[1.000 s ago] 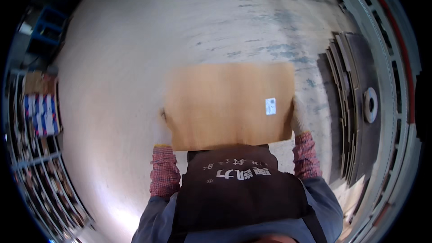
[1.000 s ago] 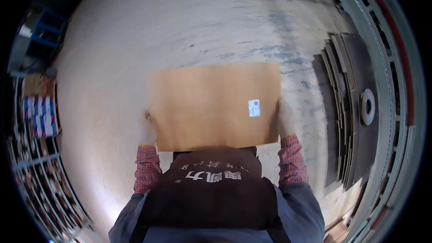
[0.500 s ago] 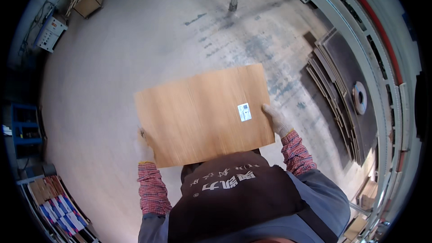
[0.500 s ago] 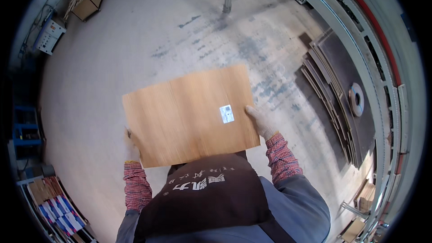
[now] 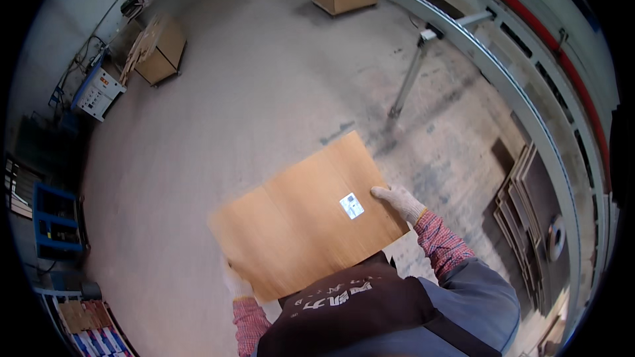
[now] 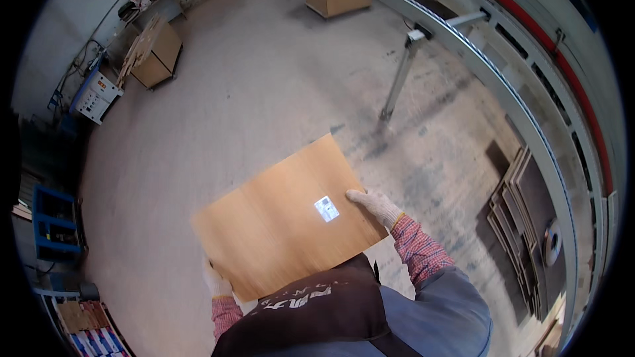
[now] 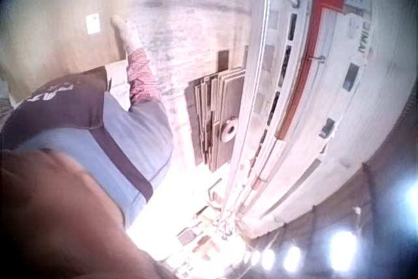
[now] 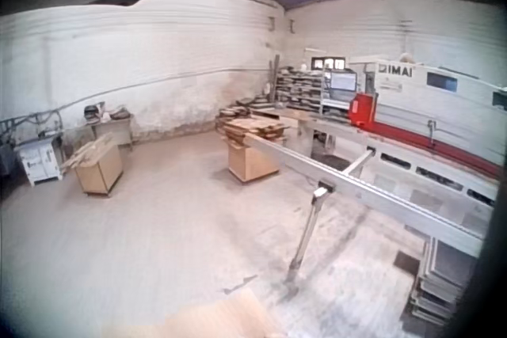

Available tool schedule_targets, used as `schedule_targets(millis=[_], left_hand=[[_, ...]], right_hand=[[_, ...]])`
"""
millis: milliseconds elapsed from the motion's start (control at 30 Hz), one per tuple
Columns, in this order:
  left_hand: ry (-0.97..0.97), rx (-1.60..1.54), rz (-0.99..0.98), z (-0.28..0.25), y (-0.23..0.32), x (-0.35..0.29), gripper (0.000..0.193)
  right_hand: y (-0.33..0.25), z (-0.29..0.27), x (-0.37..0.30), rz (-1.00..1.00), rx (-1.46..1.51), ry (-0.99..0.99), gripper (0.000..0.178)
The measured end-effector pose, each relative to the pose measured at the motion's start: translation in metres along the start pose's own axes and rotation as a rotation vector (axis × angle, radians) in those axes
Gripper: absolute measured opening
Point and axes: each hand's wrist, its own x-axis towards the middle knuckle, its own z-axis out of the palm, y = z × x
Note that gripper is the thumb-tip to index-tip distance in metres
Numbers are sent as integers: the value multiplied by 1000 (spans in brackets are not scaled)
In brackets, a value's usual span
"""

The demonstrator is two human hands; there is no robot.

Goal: The person picks up flat wooden boards from a stack, places them onto a conveyor belt, and feeds them into a red processing machine. The person then retrieves the processed boards from the other side and stacks them. A coworker is visible in the background working at a separate station.

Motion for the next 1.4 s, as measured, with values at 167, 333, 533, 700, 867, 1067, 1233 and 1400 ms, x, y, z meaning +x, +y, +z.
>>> schedule_targets(millis=[167, 333, 533, 700, 867, 1067, 1233, 1400], left_hand=[[111, 35, 114, 68, 30, 116, 49], [-77, 15, 128, 191, 100, 320, 49], [-239, 85, 69, 425, 265, 455, 36], [-545, 195, 52, 653, 382, 515, 30], [-736, 356, 79, 809, 428, 609, 31], [-1138, 540, 258, 971, 506, 693, 43], [-1262, 313, 273, 1116, 533, 770, 67], [-1558, 129, 121, 1319, 545, 838, 74]], right_hand=[[-154, 30, 130, -9, -34, -85, 55], [-248, 18, 277, -204, 13, 86, 51], [-318, -25, 346, -217, 524, 142, 51], [-431, -70, 376, -253, 631, 398, 54], [-497, -119, 490, -383, 764, 432, 57], [-613, -180, 568, -437, 750, 496, 64], [-723, -217, 646, -384, 1043, 569, 65], [-818, -256, 703, -571, 1153, 667, 61]])
